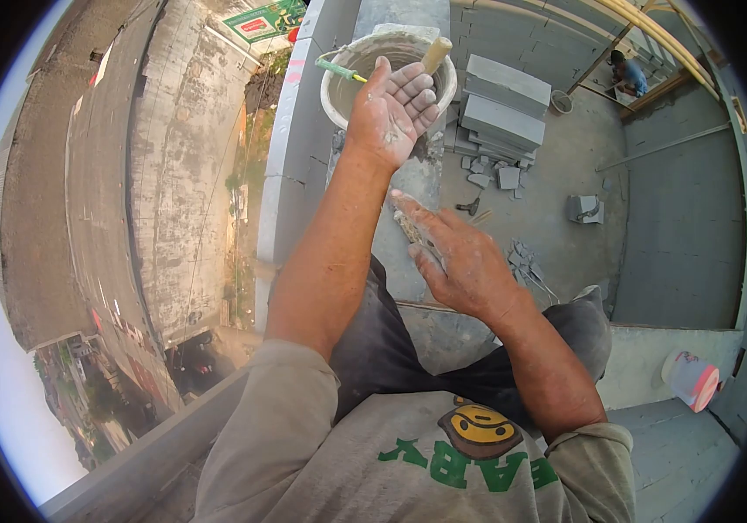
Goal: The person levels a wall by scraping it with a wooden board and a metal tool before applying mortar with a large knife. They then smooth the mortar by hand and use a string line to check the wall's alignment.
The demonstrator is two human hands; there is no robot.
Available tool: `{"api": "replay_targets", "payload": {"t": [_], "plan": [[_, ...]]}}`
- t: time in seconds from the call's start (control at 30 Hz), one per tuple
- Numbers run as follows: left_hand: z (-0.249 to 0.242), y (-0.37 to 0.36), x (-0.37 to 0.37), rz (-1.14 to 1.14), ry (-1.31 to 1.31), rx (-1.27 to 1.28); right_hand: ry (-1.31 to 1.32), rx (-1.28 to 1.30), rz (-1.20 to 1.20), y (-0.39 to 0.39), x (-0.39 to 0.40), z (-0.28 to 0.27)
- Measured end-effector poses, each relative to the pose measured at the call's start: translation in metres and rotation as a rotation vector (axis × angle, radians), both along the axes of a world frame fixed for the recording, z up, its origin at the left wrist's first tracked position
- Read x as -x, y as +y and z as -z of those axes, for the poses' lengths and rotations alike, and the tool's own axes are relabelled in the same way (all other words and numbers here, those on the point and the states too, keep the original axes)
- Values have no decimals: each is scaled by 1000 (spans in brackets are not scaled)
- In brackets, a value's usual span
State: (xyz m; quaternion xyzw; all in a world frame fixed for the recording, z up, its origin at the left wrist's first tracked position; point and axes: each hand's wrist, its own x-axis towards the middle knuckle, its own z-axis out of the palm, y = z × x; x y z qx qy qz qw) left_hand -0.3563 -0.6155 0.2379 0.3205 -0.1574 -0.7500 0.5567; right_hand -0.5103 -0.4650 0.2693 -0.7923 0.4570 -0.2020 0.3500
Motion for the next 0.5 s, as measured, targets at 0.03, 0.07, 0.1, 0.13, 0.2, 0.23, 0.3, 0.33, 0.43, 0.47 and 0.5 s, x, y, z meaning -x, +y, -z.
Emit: {"api": "replay_targets", "payload": {"t": [0.03,0.07,0.1,0.13,0.2,0.23,0.3,0.33,0.43,0.47,0.5], "plan": [[1,-1,-1,2,16,2,-64,34,-15,1,-2,1],[1,-1,-2,5,32,3,-64,33,-12,2,-5,0],[1,-1,-2,9,31,1,-63,41,-15,3,-7,-2],[0,-1,-2,-8,28,-7,-61,52,-18,3,-8,-2],[0,-1,-1,-20,26,-15,30,55,-44,4,-7,1],[0,0,-1,-33,32,-28,120,57,-75,5,-7,4],[0,-2,0,-42,40,-37,271,-2,-111,8,-6,26],[0,-2,-1,-50,50,-35,418,-66,-150,10,-5,33],[0,-3,0,-58,54,-29,228,-57,-5,12,-9,36],[0,-1,1,-68,48,-29,232,-54,-5,7,-10,35],[1,1,2,-67,52,-26,-20,-254,49,0,-12,33]]}}
